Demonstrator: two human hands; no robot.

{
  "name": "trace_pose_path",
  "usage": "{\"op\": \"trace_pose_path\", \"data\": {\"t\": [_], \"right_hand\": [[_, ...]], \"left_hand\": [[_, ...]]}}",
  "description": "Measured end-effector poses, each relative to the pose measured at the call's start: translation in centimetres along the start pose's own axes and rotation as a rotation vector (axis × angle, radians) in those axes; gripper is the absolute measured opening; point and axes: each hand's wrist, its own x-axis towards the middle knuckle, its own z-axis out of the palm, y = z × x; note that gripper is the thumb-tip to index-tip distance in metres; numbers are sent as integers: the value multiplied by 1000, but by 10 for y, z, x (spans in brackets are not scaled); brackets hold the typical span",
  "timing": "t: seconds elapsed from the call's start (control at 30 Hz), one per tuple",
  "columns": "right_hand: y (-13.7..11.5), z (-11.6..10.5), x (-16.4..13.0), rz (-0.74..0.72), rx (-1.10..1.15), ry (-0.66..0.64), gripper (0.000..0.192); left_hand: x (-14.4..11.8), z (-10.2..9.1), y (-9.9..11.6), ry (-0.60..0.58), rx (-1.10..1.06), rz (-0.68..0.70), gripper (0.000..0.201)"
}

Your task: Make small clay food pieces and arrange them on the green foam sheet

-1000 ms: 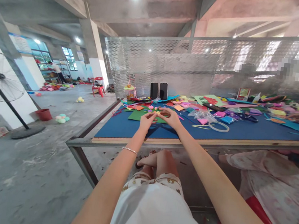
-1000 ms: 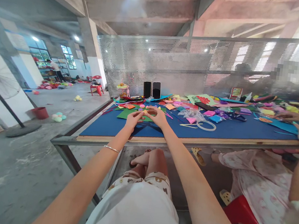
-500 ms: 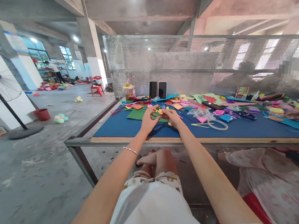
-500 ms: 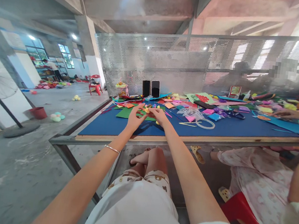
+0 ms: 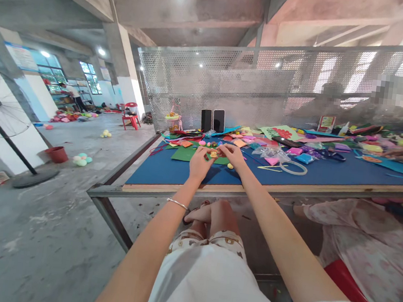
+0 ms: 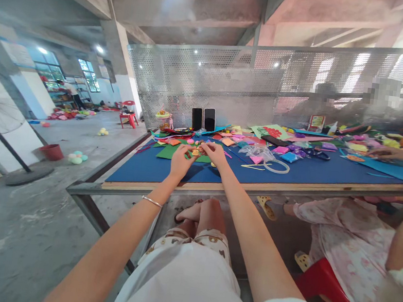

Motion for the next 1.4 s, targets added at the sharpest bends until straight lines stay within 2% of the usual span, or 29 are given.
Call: {"op": "trace_pose_path", "data": {"t": [0.17, 0.5, 0.6, 0.73, 0.8, 0.93, 1.13, 1.4], "right_hand": [[1, -4, 2, -9, -19, 33, 61], [-2, 2, -6, 24, -61, -116, 47], [0, 1, -5, 16, -58, -124, 46], [4, -1, -1, -14, -53, -74, 45], [5, -2, 0, -24, -56, -62, 44], [2, 0, -3, -16, -66, -103, 44], [-3, 4, -8, -5, -95, -171, 40], [-2, 0, -5, -2, -106, -166, 37]], "left_hand": [[-1, 2, 0, -11, 62, -2, 11], [-2, -1, 5, -31, 85, 10, 5], [-3, -1, 6, -28, 67, 3, 3], [-4, 0, 9, -22, 1, -2, 29], [-4, 0, 8, -21, -50, -14, 33], [1, -1, -1, 10, -156, -98, 15], [6, 0, -17, 11, -304, -241, 22], [7, 4, -19, -35, -424, -343, 22]]}}
